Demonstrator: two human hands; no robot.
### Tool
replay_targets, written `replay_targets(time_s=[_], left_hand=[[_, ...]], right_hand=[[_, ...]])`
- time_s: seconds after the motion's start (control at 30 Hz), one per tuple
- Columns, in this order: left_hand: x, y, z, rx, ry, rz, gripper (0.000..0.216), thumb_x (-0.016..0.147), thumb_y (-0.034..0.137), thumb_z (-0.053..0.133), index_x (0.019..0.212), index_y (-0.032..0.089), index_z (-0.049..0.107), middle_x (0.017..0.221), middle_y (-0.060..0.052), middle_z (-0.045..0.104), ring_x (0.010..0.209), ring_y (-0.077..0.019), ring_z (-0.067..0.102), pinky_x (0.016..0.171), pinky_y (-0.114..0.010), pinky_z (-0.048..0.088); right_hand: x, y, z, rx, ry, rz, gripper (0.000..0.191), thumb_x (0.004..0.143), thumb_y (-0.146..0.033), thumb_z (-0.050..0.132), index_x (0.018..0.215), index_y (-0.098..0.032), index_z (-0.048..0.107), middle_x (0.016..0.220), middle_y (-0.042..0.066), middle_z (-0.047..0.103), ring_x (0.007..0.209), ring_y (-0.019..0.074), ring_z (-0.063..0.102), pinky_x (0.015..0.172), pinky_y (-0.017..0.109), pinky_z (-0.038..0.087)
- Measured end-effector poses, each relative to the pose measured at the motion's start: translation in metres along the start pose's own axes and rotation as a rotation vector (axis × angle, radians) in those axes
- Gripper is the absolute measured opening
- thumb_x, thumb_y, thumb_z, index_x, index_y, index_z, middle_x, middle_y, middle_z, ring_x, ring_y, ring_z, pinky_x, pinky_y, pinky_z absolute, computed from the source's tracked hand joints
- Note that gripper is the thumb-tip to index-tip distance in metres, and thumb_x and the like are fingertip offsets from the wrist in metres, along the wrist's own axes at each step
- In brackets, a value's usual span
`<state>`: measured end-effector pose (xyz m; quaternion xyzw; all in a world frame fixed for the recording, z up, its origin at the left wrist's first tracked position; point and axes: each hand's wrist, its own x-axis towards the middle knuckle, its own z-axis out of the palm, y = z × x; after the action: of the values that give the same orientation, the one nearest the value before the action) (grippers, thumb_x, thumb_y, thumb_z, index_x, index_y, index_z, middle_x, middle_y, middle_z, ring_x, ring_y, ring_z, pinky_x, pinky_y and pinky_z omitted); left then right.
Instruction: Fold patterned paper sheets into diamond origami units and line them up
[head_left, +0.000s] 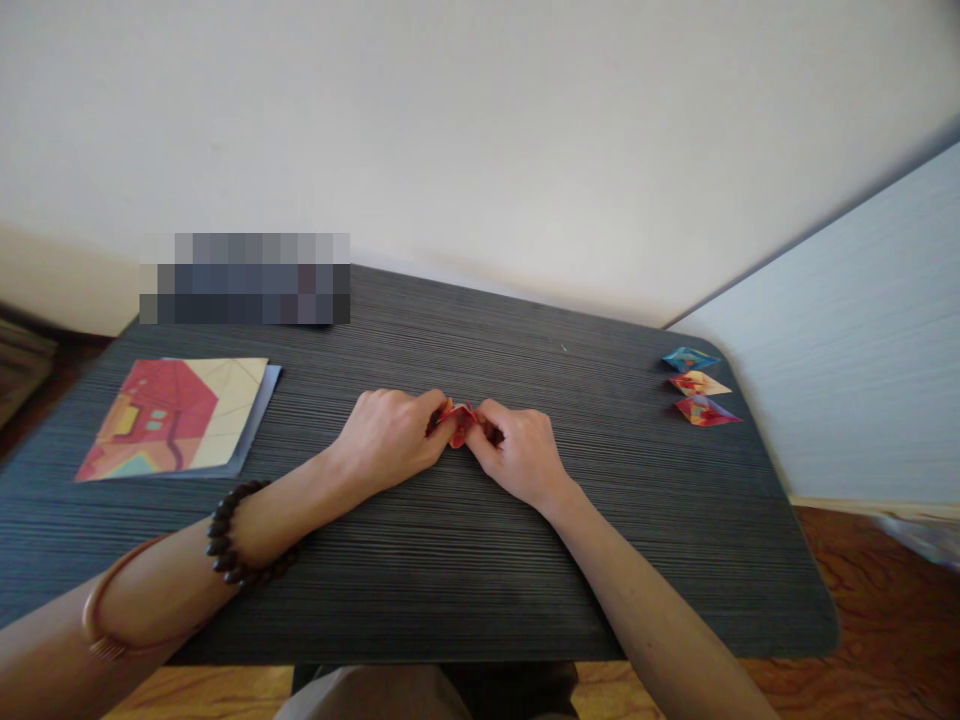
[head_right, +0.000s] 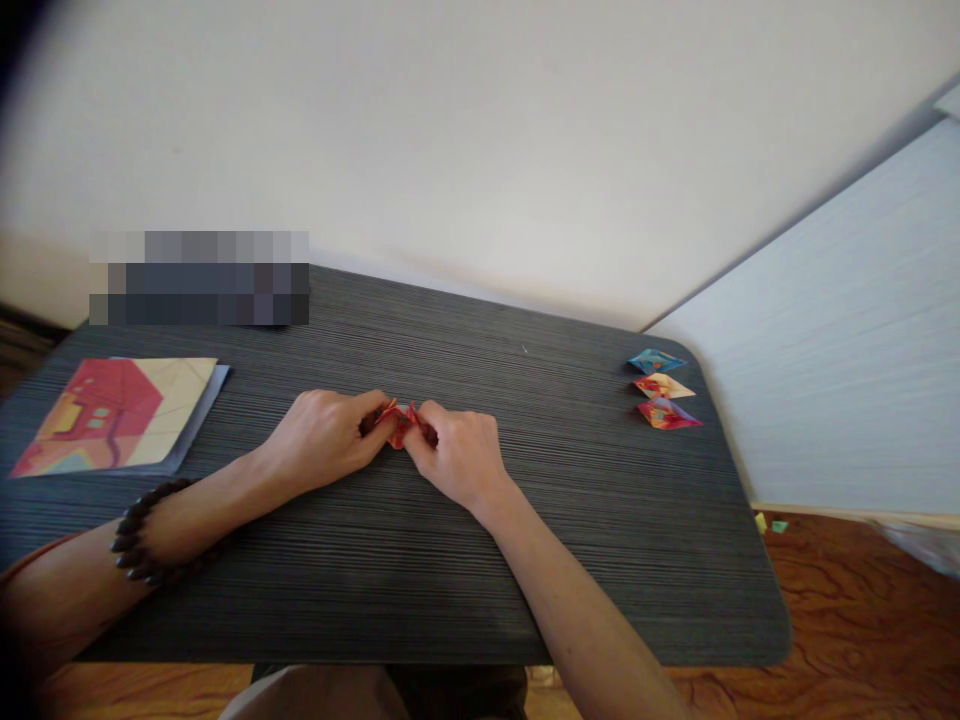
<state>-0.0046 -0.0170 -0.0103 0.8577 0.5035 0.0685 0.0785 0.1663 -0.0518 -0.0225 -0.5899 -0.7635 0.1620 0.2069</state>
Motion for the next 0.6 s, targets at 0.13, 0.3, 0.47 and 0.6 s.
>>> replay_targets(time_s=[0.13,0.3,0.47,0.6], left_hand=[[-0.0009,-0.0015,0.0007,-0.008,-0.003,0.021,0.031,0.085,0.042,0.045,0.078,0.020,0.065,0.059,-0.003,0.066,0.055,-0.0207,0.062,0.050,-0.027,0.032],[-0.0005,-0.0056,0.0035,-0.013,0.032,0.044,0.028,0.086,0.040,0.046,0.082,0.018,0.064,0.057,-0.003,0.065,0.053,-0.0200,0.061,0.049,-0.027,0.031],[0.0006,-0.0090,0.0049,-0.148,0.028,0.054,0.025,0.086,0.039,0.049,0.081,0.018,0.062,0.059,-0.001,0.064,0.052,-0.0167,0.059,0.051,-0.025,0.033],[0.0004,-0.0093,0.0042,-0.177,0.027,0.042,0.027,0.085,0.043,0.051,0.079,0.019,0.062,0.059,0.000,0.064,0.051,-0.0147,0.058,0.052,-0.024,0.034]], right_hand=[[-0.0023,-0.0015,0.0014,-0.051,0.015,-0.034,0.026,0.089,-0.032,0.045,0.068,-0.019,0.054,0.057,-0.003,0.059,0.050,0.0089,0.052,0.052,0.022,0.028],[-0.0030,-0.0016,0.0021,-0.032,0.017,-0.040,0.025,0.090,-0.032,0.045,0.072,-0.018,0.057,0.060,-0.001,0.061,0.051,0.0095,0.054,0.053,0.021,0.031],[-0.0021,-0.0012,0.0010,0.062,0.009,0.038,0.021,0.089,-0.030,0.046,0.079,-0.019,0.060,0.059,-0.002,0.060,0.049,0.0089,0.053,0.054,0.020,0.033],[-0.0023,-0.0009,0.0005,0.034,0.000,-0.018,0.023,0.090,-0.030,0.045,0.075,-0.019,0.059,0.058,-0.003,0.059,0.049,0.0087,0.051,0.053,0.021,0.031]])
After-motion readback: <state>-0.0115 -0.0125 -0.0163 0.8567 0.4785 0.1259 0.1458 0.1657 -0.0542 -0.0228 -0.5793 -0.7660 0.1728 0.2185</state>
